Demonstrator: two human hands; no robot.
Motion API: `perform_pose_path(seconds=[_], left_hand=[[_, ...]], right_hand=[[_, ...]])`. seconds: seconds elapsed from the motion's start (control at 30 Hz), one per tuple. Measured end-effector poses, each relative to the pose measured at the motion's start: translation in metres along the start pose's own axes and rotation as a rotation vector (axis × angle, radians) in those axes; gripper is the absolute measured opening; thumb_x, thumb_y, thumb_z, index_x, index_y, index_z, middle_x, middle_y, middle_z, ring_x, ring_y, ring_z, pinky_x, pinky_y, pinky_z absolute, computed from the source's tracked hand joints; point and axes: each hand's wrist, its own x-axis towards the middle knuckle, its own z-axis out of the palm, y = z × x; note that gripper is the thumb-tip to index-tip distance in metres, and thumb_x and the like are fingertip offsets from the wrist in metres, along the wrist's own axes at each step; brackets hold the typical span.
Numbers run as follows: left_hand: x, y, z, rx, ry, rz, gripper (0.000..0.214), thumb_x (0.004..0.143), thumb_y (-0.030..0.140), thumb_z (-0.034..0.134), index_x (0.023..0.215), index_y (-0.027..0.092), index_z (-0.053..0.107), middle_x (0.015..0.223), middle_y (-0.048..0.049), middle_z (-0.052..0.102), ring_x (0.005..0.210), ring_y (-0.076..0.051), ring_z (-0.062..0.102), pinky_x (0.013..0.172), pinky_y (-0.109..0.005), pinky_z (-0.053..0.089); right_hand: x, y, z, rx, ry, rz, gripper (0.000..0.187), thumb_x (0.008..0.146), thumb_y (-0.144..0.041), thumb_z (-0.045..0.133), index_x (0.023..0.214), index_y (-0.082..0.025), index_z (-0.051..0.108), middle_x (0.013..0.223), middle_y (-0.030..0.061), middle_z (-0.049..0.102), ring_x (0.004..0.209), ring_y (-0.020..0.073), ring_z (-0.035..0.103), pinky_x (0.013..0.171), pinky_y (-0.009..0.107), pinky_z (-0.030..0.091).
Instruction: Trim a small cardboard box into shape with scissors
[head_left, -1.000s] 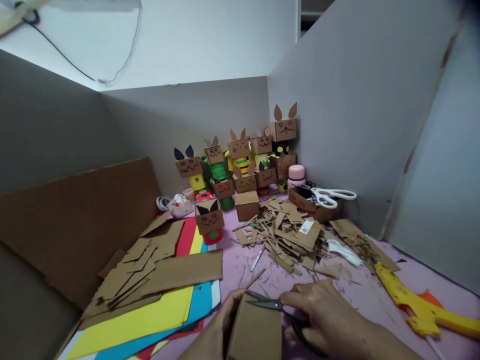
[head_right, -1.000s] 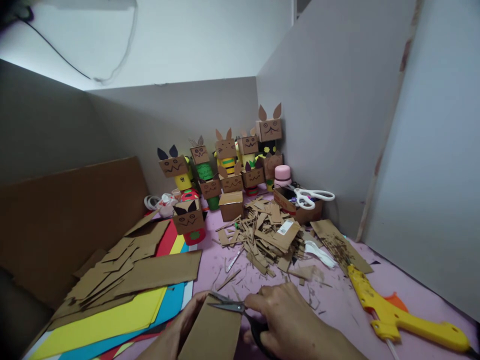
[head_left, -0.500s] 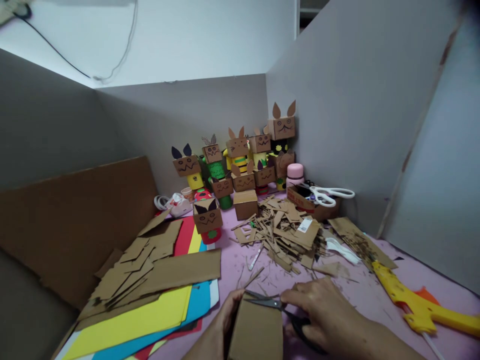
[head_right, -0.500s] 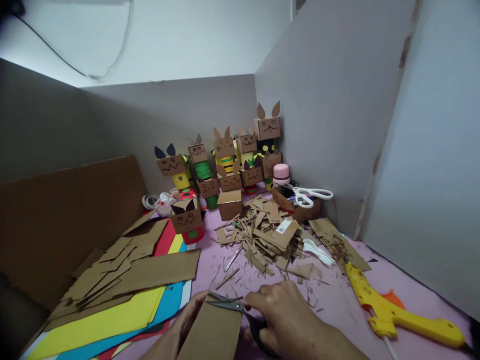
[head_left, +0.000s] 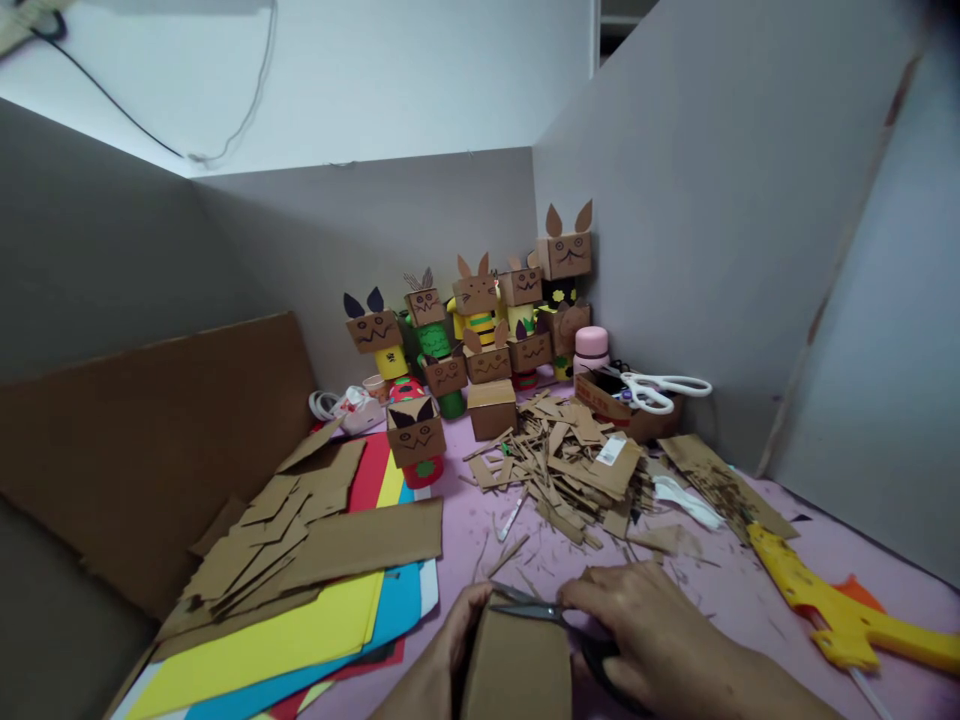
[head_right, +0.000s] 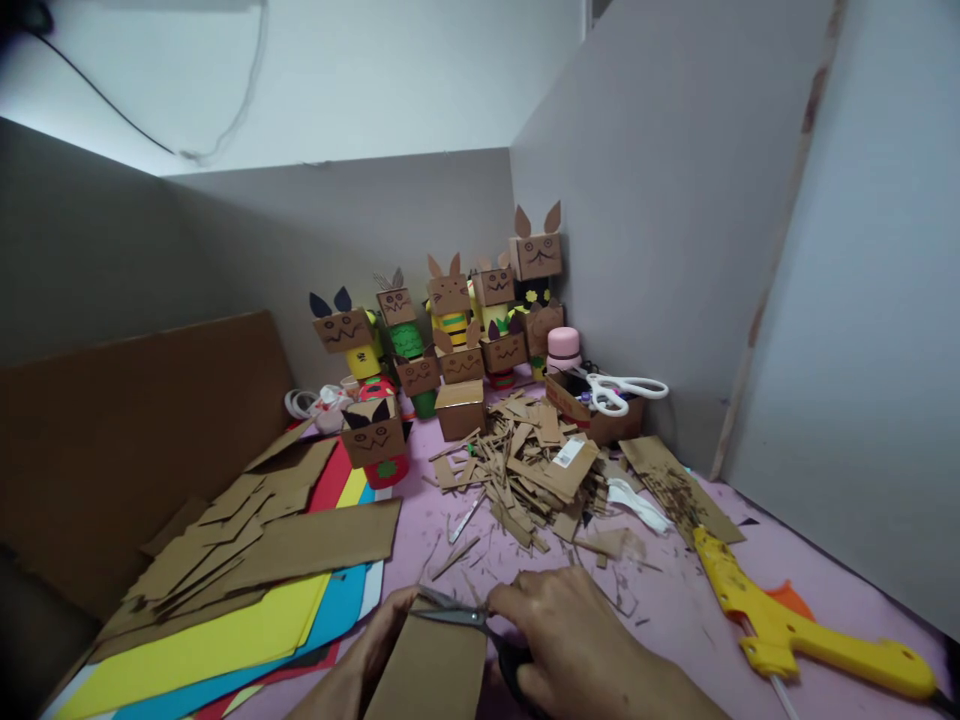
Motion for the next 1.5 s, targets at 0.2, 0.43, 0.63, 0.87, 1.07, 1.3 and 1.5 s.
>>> perform_pose_path(seconds=[0.2, 0.43, 0.63, 0.87, 1.07, 1.3, 1.5], left_hand=[[0.003, -0.001, -0.001, -0.121, -0.059, -0.051, 0.093, 0.048, 0.026, 0.084, 0.129, 0.023, 0.039, 0.141, -0.015, 0.041, 0.136, -0.044, 0.016, 0.106, -0.054, 0.028], [-0.002, -0.008, 0.003, -0.152, -0.037, -0.051, 0.095, 0.047, 0.023, 0.085, 0.131, 0.026, 0.04, 0.142, -0.0137, 0.04, 0.136, -0.043, 0.017, 0.108, -0.056, 0.025], [-0.001, -0.008, 0.004, -0.14, -0.027, 0.006, 0.094, 0.048, 0.03, 0.083, 0.131, 0.023, 0.04, 0.135, -0.0141, 0.047, 0.128, -0.04, 0.033, 0.108, -0.053, 0.021], [0.0, -0.012, 0.001, -0.094, -0.006, 0.006, 0.089, 0.051, 0.033, 0.08, 0.13, 0.021, 0.04, 0.138, -0.0151, 0.043, 0.129, -0.039, 0.032, 0.11, -0.052, 0.015], [0.001, -0.009, 0.002, -0.113, -0.044, -0.014, 0.09, 0.049, 0.033, 0.082, 0.128, 0.022, 0.041, 0.132, -0.0146, 0.048, 0.127, -0.04, 0.033, 0.108, -0.055, 0.02], [-0.002, -0.016, 0.006, -0.155, -0.047, -0.089, 0.094, 0.049, 0.032, 0.082, 0.13, 0.027, 0.037, 0.133, -0.0123, 0.046, 0.131, -0.043, 0.025, 0.109, -0.061, 0.007], [-0.005, -0.017, 0.003, -0.024, -0.018, -0.115, 0.1, 0.05, 0.031, 0.082, 0.136, 0.023, 0.031, 0.147, -0.0153, 0.032, 0.136, -0.041, 0.016, 0.111, -0.058, -0.002]], right_hand=[[0.0, -0.008, -0.011, -0.002, -0.083, 0.014, 0.038, 0.054, -0.009, 0.053, 0.091, -0.019, 0.058, 0.087, 0.0084, 0.07, 0.077, 0.0259, 0.063, 0.058, 0.029, 0.028], [-0.001, -0.006, -0.008, -0.056, -0.033, -0.026, 0.036, 0.05, -0.009, 0.05, 0.083, -0.02, 0.057, 0.079, 0.0077, 0.07, 0.07, 0.0253, 0.063, 0.055, 0.029, 0.022], [-0.001, 0.001, -0.004, -0.084, 0.042, -0.07, 0.035, 0.049, -0.009, 0.049, 0.08, -0.022, 0.061, 0.073, 0.0054, 0.071, 0.062, 0.0215, 0.061, 0.053, 0.029, 0.017], [-0.001, 0.003, 0.0, -0.056, 0.062, -0.088, 0.031, 0.055, -0.012, 0.052, 0.082, -0.022, 0.063, 0.071, 0.0042, 0.072, 0.059, 0.0196, 0.061, 0.053, 0.029, 0.017], [-0.003, 0.0, -0.003, -0.05, 0.031, -0.064, 0.034, 0.052, -0.007, 0.051, 0.08, -0.022, 0.061, 0.074, 0.0043, 0.071, 0.063, 0.0206, 0.061, 0.054, 0.028, 0.019], [-0.002, -0.004, -0.006, -0.042, -0.023, -0.048, 0.035, 0.052, -0.007, 0.053, 0.083, -0.02, 0.06, 0.078, 0.0072, 0.07, 0.067, 0.0237, 0.062, 0.056, 0.029, 0.024], [-0.001, -0.004, -0.006, -0.077, -0.066, -0.058, 0.037, 0.053, -0.007, 0.052, 0.087, -0.02, 0.061, 0.08, 0.0077, 0.072, 0.068, 0.0232, 0.062, 0.054, 0.028, 0.023]])
